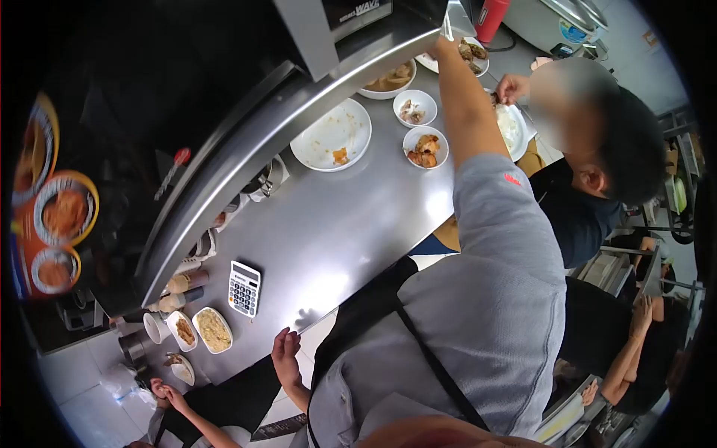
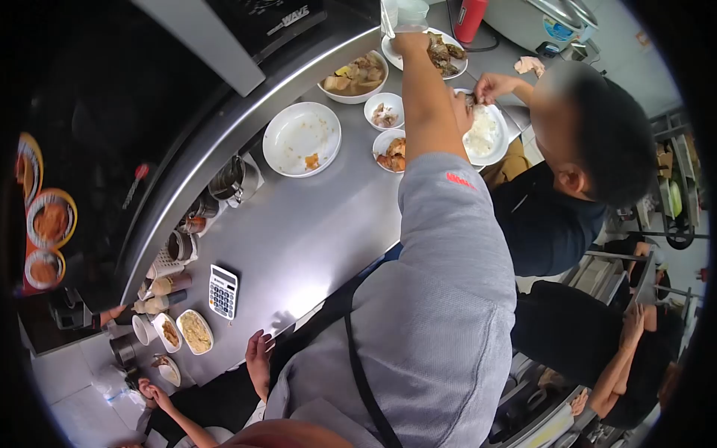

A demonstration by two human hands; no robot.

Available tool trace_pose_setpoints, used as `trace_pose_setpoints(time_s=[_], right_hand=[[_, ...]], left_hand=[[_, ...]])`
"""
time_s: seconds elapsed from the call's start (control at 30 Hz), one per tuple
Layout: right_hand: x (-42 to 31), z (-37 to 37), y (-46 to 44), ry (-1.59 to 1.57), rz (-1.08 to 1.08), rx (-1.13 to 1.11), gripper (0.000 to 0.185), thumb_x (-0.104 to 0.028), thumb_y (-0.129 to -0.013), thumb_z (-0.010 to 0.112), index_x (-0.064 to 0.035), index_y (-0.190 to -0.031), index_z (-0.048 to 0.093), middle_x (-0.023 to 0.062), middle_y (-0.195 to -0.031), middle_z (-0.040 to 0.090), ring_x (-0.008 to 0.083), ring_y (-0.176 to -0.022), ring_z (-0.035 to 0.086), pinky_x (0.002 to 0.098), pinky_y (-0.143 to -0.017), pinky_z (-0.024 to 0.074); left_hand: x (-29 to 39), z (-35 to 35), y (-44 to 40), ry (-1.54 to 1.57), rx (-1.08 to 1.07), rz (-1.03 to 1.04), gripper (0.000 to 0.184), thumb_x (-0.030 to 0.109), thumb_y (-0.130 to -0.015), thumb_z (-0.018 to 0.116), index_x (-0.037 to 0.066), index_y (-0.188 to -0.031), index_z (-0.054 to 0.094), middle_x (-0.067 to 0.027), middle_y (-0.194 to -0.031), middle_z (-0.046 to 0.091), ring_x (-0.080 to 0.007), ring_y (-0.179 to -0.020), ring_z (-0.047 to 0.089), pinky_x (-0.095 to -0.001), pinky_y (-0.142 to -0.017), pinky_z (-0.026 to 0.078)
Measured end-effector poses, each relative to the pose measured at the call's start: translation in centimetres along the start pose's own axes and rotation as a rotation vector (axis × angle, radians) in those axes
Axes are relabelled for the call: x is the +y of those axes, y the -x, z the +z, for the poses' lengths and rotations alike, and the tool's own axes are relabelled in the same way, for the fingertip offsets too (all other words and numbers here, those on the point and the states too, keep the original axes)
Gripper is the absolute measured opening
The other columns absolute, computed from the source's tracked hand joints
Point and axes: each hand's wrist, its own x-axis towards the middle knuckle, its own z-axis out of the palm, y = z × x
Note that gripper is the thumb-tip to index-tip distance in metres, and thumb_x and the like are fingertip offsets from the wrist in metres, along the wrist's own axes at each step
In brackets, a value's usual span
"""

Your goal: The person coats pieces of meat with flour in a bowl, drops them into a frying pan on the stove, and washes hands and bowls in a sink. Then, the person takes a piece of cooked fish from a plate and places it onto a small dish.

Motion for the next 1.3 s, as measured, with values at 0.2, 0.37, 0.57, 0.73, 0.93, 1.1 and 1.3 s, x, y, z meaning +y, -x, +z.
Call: trace_pose_setpoints(time_s=[0.2, 0.37, 0.57, 0.73, 0.93, 1.1, 1.3], right_hand=[[-0.9, 4.0, 4.2, -0.931, 0.858, 0.19, 0.038, -0.025, -0.075, 0.064, 0.0047, -0.099, 0.067, 0.0248, -0.105, 0.065, 0.0351, -0.102, 0.064, 0.0408, -0.087, 0.0507], [-1.4, 6.5, 4.7, -1.698, 1.284, 0.369, 0.032, -0.008, -0.081, 0.057, 0.0069, -0.109, 0.059, 0.0217, -0.094, 0.066, 0.0386, -0.085, 0.065, 0.0498, -0.069, 0.0534], [2.0, 9.9, 2.7, -2.26, 1.232, 0.489, 0.04, 0.002, -0.086, 0.048, -0.0013, -0.125, 0.047, 0.0218, -0.125, 0.051, 0.036, -0.107, 0.056, 0.056, -0.071, 0.0533], [3.2, 10.1, 2.3, -2.111, 1.106, 0.646, 0.038, 0.002, -0.085, 0.044, -0.0036, -0.122, 0.049, 0.0206, -0.116, 0.056, 0.0372, -0.089, 0.063, 0.0513, -0.061, 0.0552], [1.4, 4.6, 3.8, -2.117, 0.755, 0.678, 0.035, 0.006, -0.083, 0.044, 0.0027, -0.118, 0.049, 0.0231, -0.105, 0.061, 0.0369, -0.078, 0.066, 0.0487, -0.056, 0.0571], [-1.7, 0.6, 11.6, -2.04, 0.662, 0.479, 0.038, 0.01, -0.083, 0.042, 0.0093, -0.121, 0.043, 0.0274, -0.108, 0.058, 0.0402, -0.084, 0.065, 0.0514, -0.067, 0.0591], [-6.5, 1.2, 26.5, -2.057, 0.376, 0.254, 0.04, 0.009, -0.081, 0.039, 0.0119, -0.122, 0.041, 0.028, -0.11, 0.057, 0.0395, -0.089, 0.066, 0.0479, -0.064, 0.061]], left_hand=[[4.1, 2.7, -1.9, -0.024, -0.085, -0.003, 0.034, 0.025, -0.096, 0.054, 0.0, -0.118, 0.056, -0.0127, -0.107, 0.063, -0.0206, -0.098, 0.061, -0.0332, -0.086, 0.048], [5.9, 4.1, -4.2, -0.094, -0.159, 0.05, 0.031, 0.025, -0.096, 0.053, 0.0, -0.114, 0.058, -0.0099, -0.106, 0.064, -0.0193, -0.096, 0.061, -0.0329, -0.084, 0.048], [4.8, 3.6, -3.4, -0.02, -0.071, 0.032, 0.027, 0.023, -0.096, 0.053, 0.001, -0.112, 0.06, -0.0088, -0.103, 0.065, -0.0178, -0.095, 0.061, -0.0311, -0.083, 0.048], [2.8, 2.8, -2.3, 0.047, -0.06, 0.008, 0.026, 0.022, -0.097, 0.053, 0.001, -0.112, 0.061, -0.0091, -0.103, 0.065, -0.0176, -0.094, 0.062, -0.0306, -0.082, 0.049], [2.1, 2.2, -2.2, 0.018, -0.105, 0.036, 0.027, 0.022, -0.097, 0.052, 0.0, -0.112, 0.061, -0.01, -0.103, 0.066, -0.0178, -0.094, 0.062, -0.031, -0.083, 0.049], [0.4, 0.3, -3.3, -0.005, -0.228, 0.094, 0.027, 0.022, -0.097, 0.053, 0.0, -0.112, 0.061, -0.0083, -0.1, 0.065, -0.0164, -0.095, 0.061, -0.0305, -0.083, 0.048], [-0.9, -2.9, -3.0, -0.04, -0.34, 0.205, 0.026, 0.019, -0.096, 0.054, 0.001, -0.112, 0.061, -0.0081, -0.103, 0.066, -0.0161, -0.098, 0.061, -0.0296, -0.086, 0.046]])
